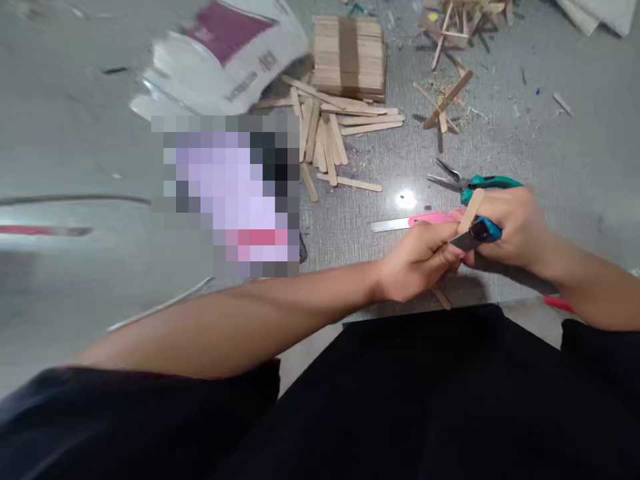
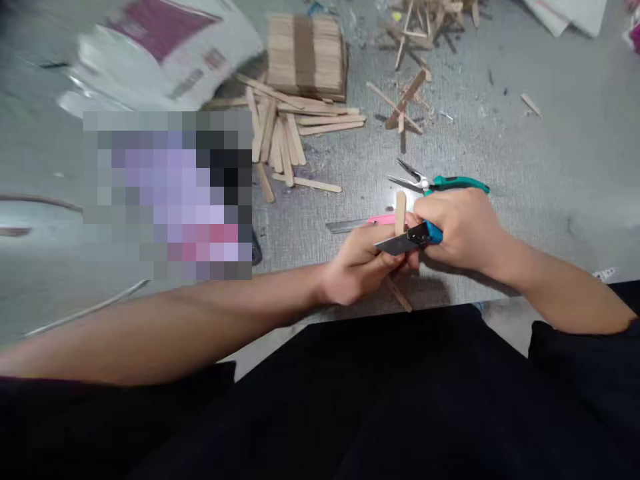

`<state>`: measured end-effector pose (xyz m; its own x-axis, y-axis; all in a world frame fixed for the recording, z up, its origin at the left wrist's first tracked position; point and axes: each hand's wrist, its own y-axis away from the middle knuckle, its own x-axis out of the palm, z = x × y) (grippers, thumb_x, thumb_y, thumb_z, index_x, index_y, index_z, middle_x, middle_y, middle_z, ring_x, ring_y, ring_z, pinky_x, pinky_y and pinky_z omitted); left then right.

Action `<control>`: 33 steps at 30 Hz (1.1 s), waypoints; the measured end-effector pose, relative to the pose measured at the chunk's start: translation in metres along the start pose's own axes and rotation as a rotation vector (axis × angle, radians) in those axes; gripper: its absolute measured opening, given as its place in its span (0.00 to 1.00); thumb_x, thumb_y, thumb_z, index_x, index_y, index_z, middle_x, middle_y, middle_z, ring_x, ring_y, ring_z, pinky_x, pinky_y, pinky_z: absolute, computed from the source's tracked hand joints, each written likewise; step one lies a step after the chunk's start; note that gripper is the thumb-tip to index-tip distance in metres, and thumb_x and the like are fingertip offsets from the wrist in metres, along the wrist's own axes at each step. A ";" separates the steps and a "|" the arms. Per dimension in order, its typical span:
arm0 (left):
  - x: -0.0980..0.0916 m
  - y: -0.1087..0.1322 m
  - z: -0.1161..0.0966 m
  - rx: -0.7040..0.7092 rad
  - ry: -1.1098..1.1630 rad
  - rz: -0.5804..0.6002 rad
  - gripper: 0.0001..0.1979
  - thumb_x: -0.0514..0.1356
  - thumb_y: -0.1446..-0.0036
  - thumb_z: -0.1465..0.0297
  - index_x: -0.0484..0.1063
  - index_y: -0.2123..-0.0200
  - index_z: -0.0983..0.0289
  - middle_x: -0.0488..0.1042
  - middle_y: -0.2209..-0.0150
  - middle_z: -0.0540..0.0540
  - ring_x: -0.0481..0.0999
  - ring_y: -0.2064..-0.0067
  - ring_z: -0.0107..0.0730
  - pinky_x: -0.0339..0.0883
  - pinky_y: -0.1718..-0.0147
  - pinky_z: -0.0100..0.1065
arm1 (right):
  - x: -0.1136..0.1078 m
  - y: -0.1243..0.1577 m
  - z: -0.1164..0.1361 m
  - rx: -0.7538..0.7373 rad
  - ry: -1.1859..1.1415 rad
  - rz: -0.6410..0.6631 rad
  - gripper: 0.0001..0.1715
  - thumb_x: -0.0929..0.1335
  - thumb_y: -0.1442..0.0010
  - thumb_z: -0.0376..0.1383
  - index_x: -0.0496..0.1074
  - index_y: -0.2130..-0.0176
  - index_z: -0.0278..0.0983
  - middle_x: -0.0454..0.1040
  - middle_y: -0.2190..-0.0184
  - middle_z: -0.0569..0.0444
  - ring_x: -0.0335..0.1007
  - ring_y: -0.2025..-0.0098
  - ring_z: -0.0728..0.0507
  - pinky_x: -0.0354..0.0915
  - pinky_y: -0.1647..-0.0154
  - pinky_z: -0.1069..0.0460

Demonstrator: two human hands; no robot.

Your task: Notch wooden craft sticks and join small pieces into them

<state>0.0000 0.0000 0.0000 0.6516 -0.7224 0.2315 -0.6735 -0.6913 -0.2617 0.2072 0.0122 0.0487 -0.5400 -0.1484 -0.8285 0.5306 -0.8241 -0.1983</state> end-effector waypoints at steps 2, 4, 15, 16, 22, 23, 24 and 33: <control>-0.001 -0.001 -0.005 -0.032 0.032 -0.014 0.28 0.57 0.25 0.47 0.74 0.66 0.66 0.68 0.76 0.48 0.67 0.76 0.23 0.61 0.76 0.27 | -0.003 -0.002 -0.003 0.027 0.015 0.048 0.25 0.68 0.31 0.51 0.66 0.74 0.41 0.67 0.79 0.58 0.60 0.75 0.48 0.51 0.71 0.48; -0.001 -0.001 -0.008 -0.066 0.052 -0.035 0.28 0.58 0.26 0.46 0.74 0.66 0.66 0.68 0.77 0.48 0.67 0.76 0.23 0.62 0.76 0.27 | -0.005 -0.003 -0.005 0.047 0.020 0.082 0.28 0.68 0.31 0.53 0.64 0.76 0.41 0.66 0.80 0.58 0.58 0.76 0.48 0.50 0.71 0.48; -0.001 -0.001 -0.008 -0.184 0.164 -0.079 0.26 0.64 0.30 0.47 0.77 0.66 0.66 0.71 0.79 0.48 0.70 0.78 0.22 0.64 0.79 0.24 | -0.007 -0.001 -0.008 0.071 0.089 0.102 0.24 0.66 0.31 0.49 0.63 0.75 0.41 0.69 0.79 0.57 0.60 0.76 0.48 0.47 0.70 0.47; -0.001 -0.001 -0.009 -0.205 0.178 -0.076 0.27 0.65 0.31 0.46 0.76 0.66 0.66 0.72 0.78 0.49 0.71 0.78 0.22 0.65 0.79 0.24 | -0.007 -0.001 -0.009 0.069 0.091 0.115 0.24 0.67 0.32 0.49 0.63 0.75 0.41 0.69 0.79 0.57 0.60 0.76 0.48 0.47 0.70 0.47; -0.003 -0.001 -0.012 -0.263 0.254 -0.033 0.28 0.67 0.33 0.45 0.76 0.67 0.65 0.74 0.78 0.50 0.72 0.79 0.23 0.66 0.80 0.24 | -0.008 -0.002 -0.009 0.049 0.097 0.150 0.22 0.68 0.33 0.47 0.62 0.74 0.41 0.69 0.79 0.57 0.62 0.75 0.47 0.47 0.70 0.47; -0.003 -0.001 -0.012 -0.259 0.270 -0.030 0.27 0.67 0.33 0.45 0.77 0.67 0.65 0.73 0.79 0.49 0.72 0.80 0.22 0.65 0.81 0.24 | -0.009 -0.002 -0.009 0.049 0.107 0.153 0.22 0.67 0.33 0.47 0.62 0.74 0.41 0.70 0.78 0.57 0.62 0.75 0.47 0.47 0.70 0.47; -0.003 -0.001 -0.011 -0.257 0.281 -0.027 0.27 0.67 0.33 0.45 0.77 0.67 0.65 0.72 0.79 0.49 0.71 0.81 0.22 0.65 0.82 0.24 | -0.009 -0.002 -0.009 0.049 0.117 0.159 0.21 0.66 0.32 0.46 0.62 0.74 0.41 0.70 0.78 0.56 0.62 0.75 0.47 0.48 0.70 0.47; -0.004 0.000 -0.012 -0.258 0.077 -0.023 0.30 0.64 0.32 0.44 0.76 0.70 0.65 0.67 0.82 0.47 0.67 0.82 0.22 0.63 0.83 0.25 | -0.008 0.001 -0.009 0.033 0.047 0.215 0.22 0.69 0.32 0.49 0.75 0.73 0.40 0.77 0.74 0.54 0.70 0.72 0.46 0.55 0.69 0.47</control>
<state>-0.0068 0.0033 0.0106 0.6459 -0.6985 0.3081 -0.7319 -0.6814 -0.0103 0.2178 0.0178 0.0503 -0.3855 -0.2978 -0.8733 0.6085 -0.7936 0.0020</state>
